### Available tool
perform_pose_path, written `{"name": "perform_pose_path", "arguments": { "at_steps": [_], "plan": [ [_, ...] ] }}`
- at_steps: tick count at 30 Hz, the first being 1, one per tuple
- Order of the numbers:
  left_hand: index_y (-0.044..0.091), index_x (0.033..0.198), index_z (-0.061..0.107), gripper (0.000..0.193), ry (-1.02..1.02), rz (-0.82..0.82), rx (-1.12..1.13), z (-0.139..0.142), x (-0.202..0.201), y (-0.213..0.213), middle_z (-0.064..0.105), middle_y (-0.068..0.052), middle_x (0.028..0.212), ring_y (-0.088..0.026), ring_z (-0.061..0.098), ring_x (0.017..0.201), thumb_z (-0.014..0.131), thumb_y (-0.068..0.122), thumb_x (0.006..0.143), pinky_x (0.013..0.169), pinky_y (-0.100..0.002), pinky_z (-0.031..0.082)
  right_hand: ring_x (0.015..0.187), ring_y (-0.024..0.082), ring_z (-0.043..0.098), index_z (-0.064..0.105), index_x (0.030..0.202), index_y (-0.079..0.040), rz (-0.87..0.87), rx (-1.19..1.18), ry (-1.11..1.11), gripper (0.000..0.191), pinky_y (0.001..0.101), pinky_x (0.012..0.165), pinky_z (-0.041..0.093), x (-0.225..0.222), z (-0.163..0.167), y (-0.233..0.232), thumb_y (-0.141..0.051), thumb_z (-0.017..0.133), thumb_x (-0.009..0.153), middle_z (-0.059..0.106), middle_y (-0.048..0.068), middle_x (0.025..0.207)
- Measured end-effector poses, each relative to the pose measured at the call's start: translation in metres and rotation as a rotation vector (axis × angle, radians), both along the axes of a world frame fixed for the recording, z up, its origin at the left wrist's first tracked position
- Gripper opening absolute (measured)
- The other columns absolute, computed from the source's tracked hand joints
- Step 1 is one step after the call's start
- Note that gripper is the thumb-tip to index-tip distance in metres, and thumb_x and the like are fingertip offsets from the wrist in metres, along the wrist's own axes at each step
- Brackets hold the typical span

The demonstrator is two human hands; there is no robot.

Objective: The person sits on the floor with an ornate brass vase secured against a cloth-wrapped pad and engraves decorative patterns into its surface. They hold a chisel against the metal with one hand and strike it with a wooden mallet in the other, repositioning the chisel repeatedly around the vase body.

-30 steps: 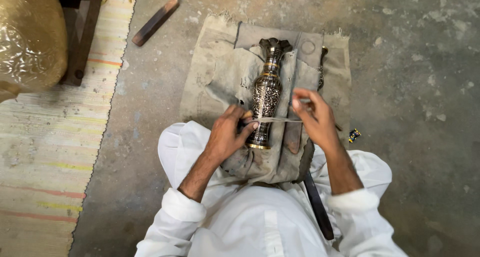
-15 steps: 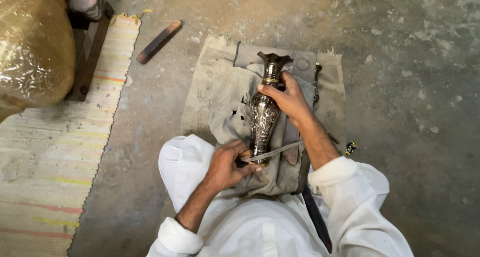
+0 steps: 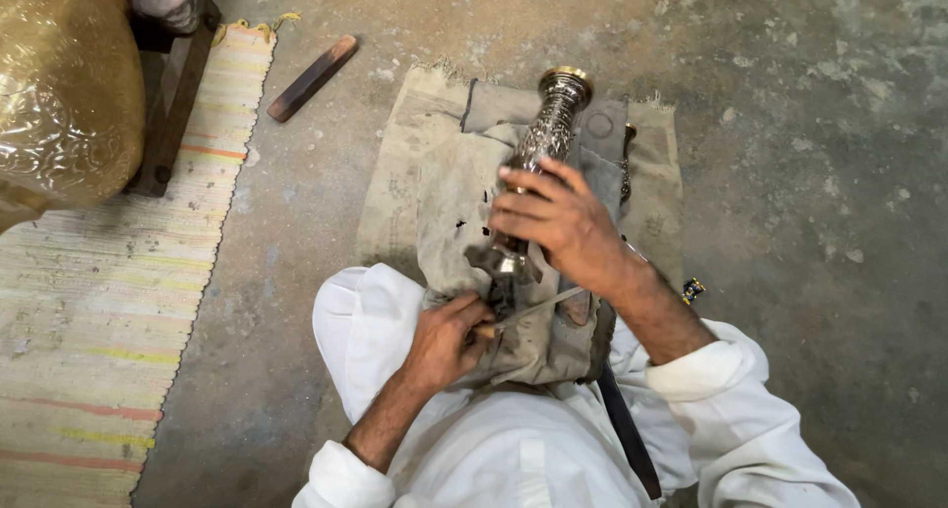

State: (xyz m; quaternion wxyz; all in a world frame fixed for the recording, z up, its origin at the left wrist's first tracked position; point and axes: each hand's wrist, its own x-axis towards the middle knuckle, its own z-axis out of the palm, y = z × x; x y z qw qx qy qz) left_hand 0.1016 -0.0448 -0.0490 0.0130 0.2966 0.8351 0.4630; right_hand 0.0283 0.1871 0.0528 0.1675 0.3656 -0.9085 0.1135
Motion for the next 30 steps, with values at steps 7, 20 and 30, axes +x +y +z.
{"name": "perform_pose_path", "arguments": {
  "at_steps": [7,20,30],
  "plan": [
    [0.003,0.094,0.067,0.028,0.032,-0.020,0.145,-0.004,0.005,-0.001,0.066,-0.008,0.092,-0.026,0.070,0.078,0.075,-0.007,0.069,0.065,-0.037,0.055,0.144,0.025,0.048,0.074,0.115,-0.010,0.058,-0.018,-0.234,0.034,0.0531,0.125,0.026,0.026,-0.047,-0.001,-0.007,0.065,0.082,0.069,0.002,0.132],
    [0.004,0.082,0.064,0.023,-0.427,-0.001,0.255,0.023,-0.040,0.024,0.058,0.001,0.069,-0.010,0.050,0.062,0.084,0.015,0.082,0.056,-0.029,0.041,0.104,0.019,0.066,0.071,0.116,-0.006,-0.298,-0.738,-0.434,0.021,0.0341,0.088,0.054,0.089,-0.093,0.014,-0.005,0.065,0.096,0.069,0.011,0.114],
    [0.005,0.079,0.058,0.034,-0.516,0.154,0.254,0.006,-0.063,0.044,0.049,-0.002,0.070,-0.011,0.042,0.065,0.082,0.025,0.092,0.058,-0.032,0.037,0.099,0.012,0.062,0.065,0.124,-0.004,-0.323,-0.971,-0.480,0.049,0.0296,0.083,0.053,0.086,-0.083,0.007,-0.027,0.084,0.085,0.063,0.005,0.112]
  ]
}}
